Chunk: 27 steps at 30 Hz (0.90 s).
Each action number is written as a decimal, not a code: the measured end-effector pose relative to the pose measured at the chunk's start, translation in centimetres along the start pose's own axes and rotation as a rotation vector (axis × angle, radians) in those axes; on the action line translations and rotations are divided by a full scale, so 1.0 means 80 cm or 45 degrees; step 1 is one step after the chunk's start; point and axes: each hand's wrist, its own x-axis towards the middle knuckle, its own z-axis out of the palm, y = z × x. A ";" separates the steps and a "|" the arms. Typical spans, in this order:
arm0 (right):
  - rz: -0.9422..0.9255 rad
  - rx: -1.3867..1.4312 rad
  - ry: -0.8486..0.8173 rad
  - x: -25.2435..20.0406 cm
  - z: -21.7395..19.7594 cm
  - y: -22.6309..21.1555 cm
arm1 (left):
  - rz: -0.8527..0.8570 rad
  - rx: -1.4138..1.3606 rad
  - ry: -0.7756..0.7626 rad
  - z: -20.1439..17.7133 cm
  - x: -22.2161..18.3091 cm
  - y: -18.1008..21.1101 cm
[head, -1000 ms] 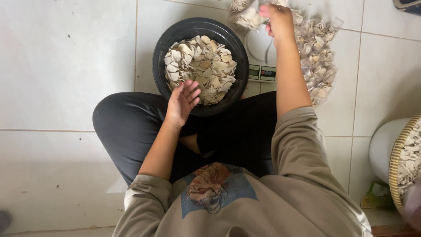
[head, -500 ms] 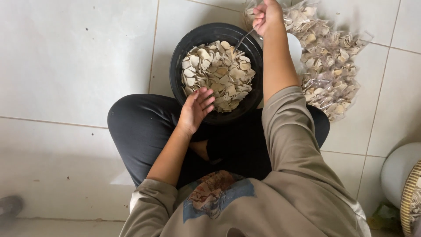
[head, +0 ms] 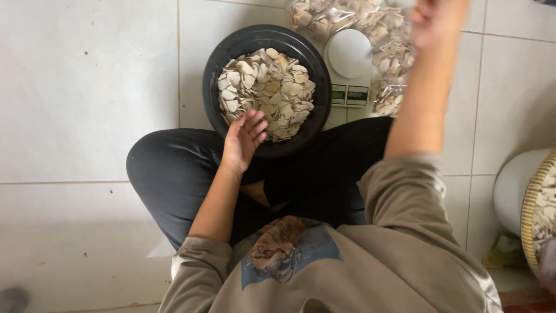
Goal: Packaging chips into small plastic bags using a spoon and weighing them on a digital scale.
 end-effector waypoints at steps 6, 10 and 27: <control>-0.552 -1.146 0.284 -0.251 -0.173 -0.113 | 0.040 -0.008 -0.010 0.000 -0.007 -0.005; -0.615 -2.135 0.245 -0.267 -0.435 -0.007 | 0.044 -0.008 -0.040 0.003 -0.012 -0.011; 0.578 -1.991 0.958 -0.472 -0.483 0.183 | 0.041 0.040 -0.014 -0.030 0.013 -0.020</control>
